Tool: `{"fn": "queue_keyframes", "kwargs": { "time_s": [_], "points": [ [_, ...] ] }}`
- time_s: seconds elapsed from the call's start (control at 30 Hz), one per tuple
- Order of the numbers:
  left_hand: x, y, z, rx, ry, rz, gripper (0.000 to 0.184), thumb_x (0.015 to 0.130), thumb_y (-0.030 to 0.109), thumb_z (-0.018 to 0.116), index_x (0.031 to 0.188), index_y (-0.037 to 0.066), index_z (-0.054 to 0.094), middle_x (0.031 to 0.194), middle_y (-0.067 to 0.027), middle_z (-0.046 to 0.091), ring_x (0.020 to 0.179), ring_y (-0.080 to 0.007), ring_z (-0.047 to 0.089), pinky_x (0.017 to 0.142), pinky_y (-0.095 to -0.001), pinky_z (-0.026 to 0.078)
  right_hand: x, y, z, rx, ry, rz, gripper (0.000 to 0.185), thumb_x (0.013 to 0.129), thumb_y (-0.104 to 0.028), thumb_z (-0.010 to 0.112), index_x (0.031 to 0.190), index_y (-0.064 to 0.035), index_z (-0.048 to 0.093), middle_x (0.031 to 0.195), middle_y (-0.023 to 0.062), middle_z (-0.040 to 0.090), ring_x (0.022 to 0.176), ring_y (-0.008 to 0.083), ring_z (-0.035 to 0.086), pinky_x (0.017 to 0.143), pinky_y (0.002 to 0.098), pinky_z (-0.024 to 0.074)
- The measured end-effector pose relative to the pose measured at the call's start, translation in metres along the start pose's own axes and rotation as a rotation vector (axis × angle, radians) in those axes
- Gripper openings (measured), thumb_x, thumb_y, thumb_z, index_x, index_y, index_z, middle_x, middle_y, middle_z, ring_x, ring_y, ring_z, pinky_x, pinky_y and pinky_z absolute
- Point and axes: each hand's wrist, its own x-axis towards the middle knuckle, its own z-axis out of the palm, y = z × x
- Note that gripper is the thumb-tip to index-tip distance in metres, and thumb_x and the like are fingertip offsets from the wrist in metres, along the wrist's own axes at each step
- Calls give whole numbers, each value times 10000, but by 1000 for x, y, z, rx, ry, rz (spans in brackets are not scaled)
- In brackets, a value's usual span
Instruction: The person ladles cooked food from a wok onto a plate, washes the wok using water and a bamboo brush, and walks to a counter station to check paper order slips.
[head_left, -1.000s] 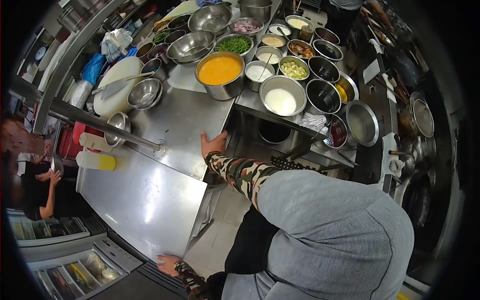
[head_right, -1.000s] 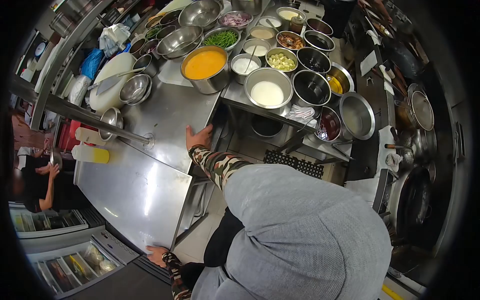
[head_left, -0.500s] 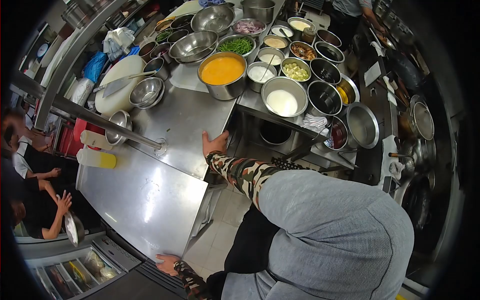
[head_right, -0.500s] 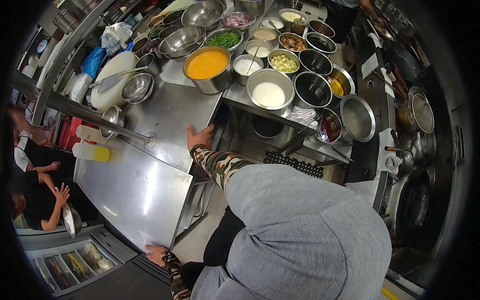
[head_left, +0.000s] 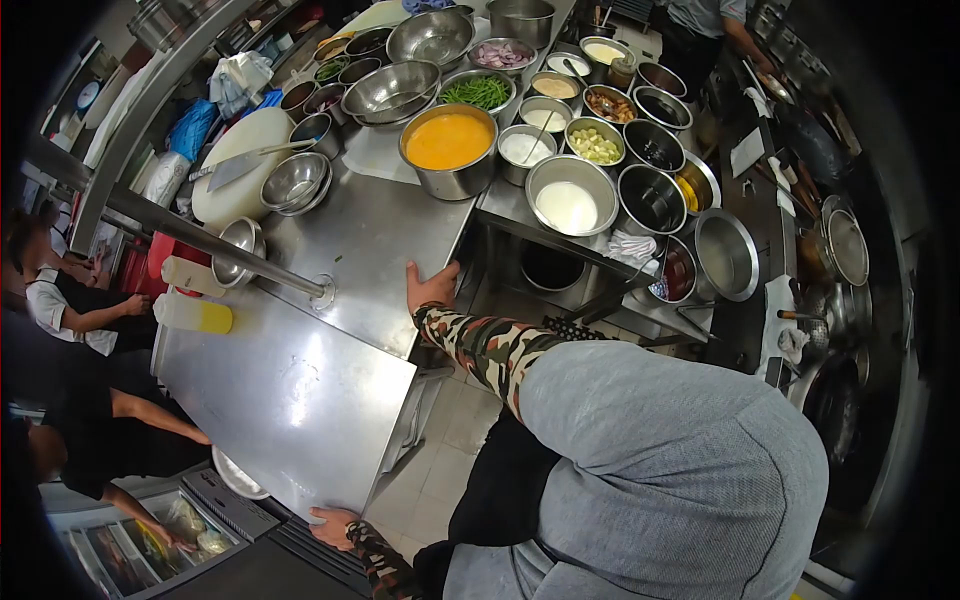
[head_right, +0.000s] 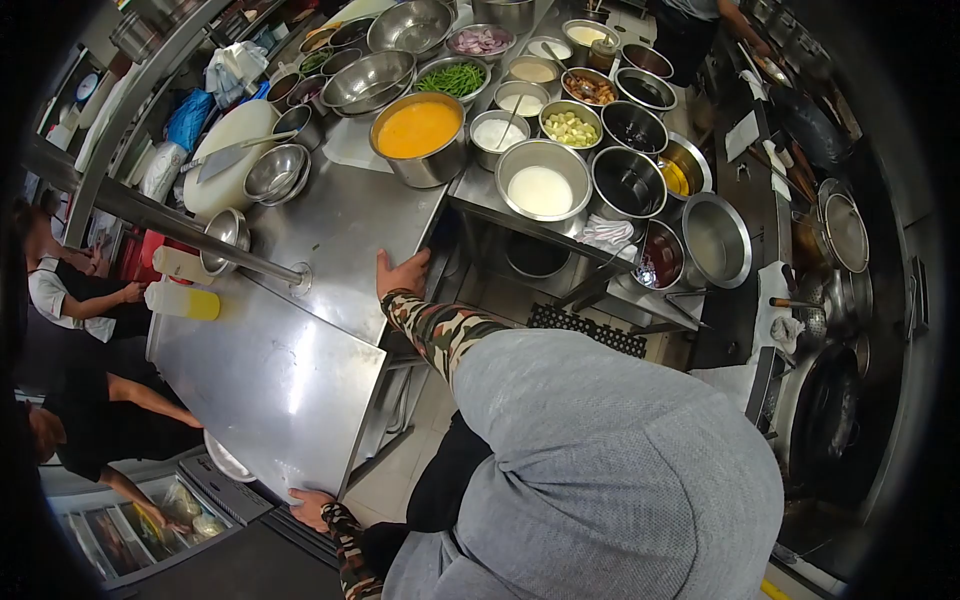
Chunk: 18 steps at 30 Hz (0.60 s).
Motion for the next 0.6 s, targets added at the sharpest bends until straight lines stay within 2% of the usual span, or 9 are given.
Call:
{"fn": "queue_keyframes", "kwargs": {
  "time_s": [0.17,0.27,0.33,0.37,0.53,0.6],
  "points": [
    [-2,2,0,-6,47,0,701,892,610,333,1291,57,496,1295,-95,532,1172,-310,509,923,-490,383,1,3,6,5,15,0,897,764,-501,646,1355,10,205,1136,305,526,1023,447,557,865,496,445],
    [6,-11,14,15,57,63,635,866,523,412,1260,36,516,1241,-121,561,1126,-336,532,894,-487,416,4,1,1,-30,-92,78,904,768,-499,650,1352,19,194,1100,304,549,1004,460,560,855,502,446],
    [9,-13,13,-4,107,91,612,855,491,437,1252,33,520,1227,-131,566,1109,-342,539,897,-481,420,1,0,3,107,-43,14,823,772,-457,667,1280,38,248,1084,305,552,979,462,569,842,494,452],
    [0,-4,3,-25,111,85,605,856,482,441,1252,32,520,1227,-132,565,1105,-342,540,904,-476,417,0,0,5,64,11,1,832,759,-519,652,1259,44,297,1013,308,575,932,460,585,801,506,454],
    [-5,2,0,14,89,49,600,856,509,437,1242,60,530,1248,-108,546,1109,-317,537,849,-494,417,3,3,8,36,61,-32,844,742,-510,671,1259,47,303,1058,321,552,981,468,561,845,503,437],
    [-8,6,-9,9,47,27,612,857,527,436,1264,77,513,1256,-92,546,1121,-300,533,864,-487,406,1,0,7,36,51,-11,848,731,-503,682,1257,45,305,1096,321,533,1019,463,546,868,504,429]
  ]
}}
